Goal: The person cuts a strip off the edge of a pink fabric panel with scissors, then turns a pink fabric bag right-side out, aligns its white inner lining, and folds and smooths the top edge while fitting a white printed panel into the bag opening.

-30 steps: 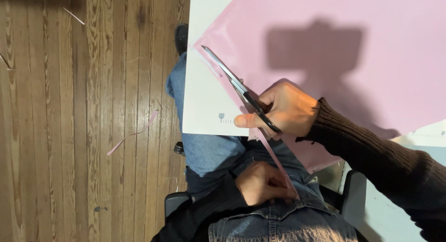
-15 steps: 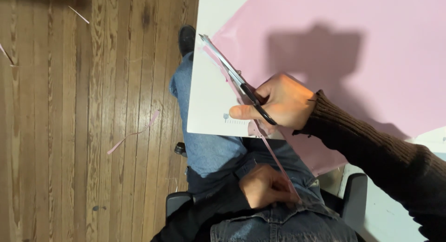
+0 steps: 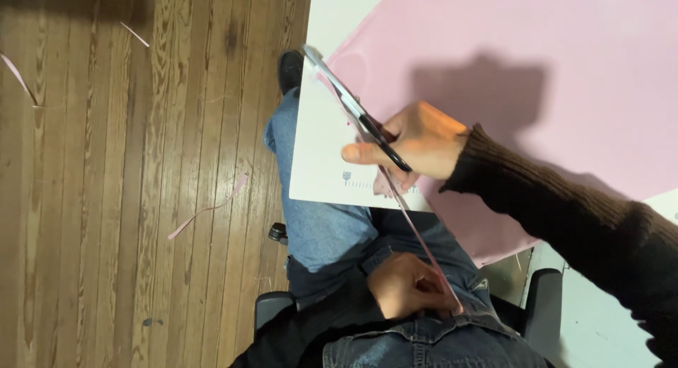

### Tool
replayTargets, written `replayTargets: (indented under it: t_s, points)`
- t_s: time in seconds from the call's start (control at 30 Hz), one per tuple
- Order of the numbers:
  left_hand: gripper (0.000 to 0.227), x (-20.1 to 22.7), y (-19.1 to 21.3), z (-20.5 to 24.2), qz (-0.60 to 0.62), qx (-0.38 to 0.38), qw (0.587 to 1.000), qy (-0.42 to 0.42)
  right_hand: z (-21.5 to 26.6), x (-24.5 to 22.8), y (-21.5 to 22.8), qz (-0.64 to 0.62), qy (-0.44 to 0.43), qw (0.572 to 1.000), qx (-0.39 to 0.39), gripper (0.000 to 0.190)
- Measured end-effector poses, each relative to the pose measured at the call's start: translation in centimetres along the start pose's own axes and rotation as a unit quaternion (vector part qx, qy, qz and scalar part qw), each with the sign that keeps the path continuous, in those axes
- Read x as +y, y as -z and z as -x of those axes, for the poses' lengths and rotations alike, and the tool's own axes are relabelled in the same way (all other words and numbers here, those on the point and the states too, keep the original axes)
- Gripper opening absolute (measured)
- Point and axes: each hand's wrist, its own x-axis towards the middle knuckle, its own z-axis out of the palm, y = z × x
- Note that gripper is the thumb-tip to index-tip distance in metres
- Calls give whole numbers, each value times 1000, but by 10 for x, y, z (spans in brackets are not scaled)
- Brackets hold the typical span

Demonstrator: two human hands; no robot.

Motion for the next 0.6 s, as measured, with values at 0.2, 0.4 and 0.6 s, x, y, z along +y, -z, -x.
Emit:
replayTargets:
  t_s: [0.2,0.4,0.6]
  points:
    - [17,-7,-8,-5,78,-1,996,49,8,-10,0,25,-5,999,30,64]
    - [12,-38,-16,11,193,-60,977,-67,48,4,6,-29,48,998,42,58]
    - [14,37,9,69,-12,29,998,-57,181,322,101,14,74,968,241,34]
